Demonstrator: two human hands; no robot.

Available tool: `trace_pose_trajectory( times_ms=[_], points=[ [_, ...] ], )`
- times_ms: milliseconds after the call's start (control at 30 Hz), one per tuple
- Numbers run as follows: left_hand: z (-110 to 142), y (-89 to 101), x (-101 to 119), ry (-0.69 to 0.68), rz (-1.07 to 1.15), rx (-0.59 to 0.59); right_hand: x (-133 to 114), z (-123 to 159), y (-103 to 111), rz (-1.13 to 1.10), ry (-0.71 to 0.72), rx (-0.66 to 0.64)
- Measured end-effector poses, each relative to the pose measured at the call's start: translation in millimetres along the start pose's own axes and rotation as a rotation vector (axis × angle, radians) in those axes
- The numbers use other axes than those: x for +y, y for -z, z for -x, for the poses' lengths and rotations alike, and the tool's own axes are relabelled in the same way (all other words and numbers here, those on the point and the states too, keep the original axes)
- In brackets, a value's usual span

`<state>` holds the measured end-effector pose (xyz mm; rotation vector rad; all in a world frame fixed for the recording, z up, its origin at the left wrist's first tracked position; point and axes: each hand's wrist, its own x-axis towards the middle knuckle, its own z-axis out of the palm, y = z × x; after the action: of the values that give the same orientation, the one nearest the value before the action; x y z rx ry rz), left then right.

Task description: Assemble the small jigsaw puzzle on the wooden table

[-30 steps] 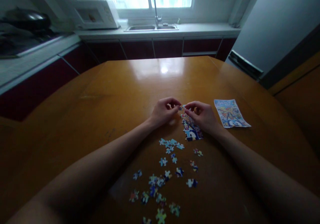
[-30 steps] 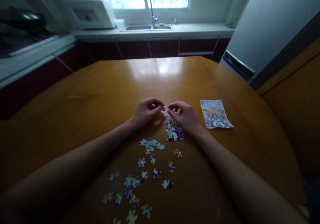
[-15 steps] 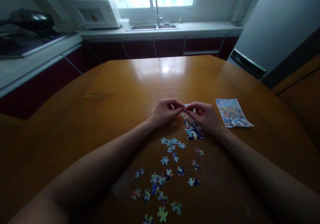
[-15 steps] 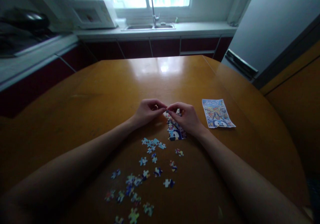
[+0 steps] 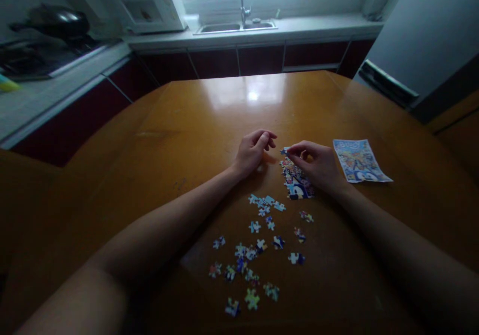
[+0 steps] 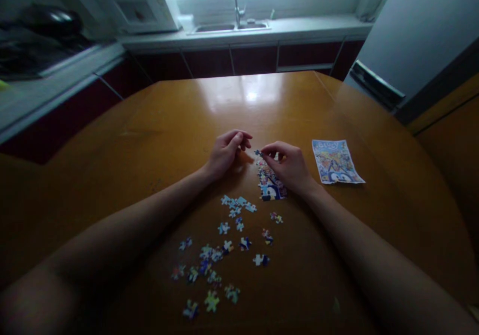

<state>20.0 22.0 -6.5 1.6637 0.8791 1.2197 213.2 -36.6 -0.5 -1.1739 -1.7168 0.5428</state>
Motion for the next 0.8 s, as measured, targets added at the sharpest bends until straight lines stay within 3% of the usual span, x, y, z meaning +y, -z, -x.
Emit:
trace_pose_trajectory(
  times_ms=[800],
  points=[
    [-1.2, -1.3, -3.2, 0.07, 0.073, 0.069, -7.6, 1.9, 3.1, 0.083, 0.002, -0.029]
  ],
)
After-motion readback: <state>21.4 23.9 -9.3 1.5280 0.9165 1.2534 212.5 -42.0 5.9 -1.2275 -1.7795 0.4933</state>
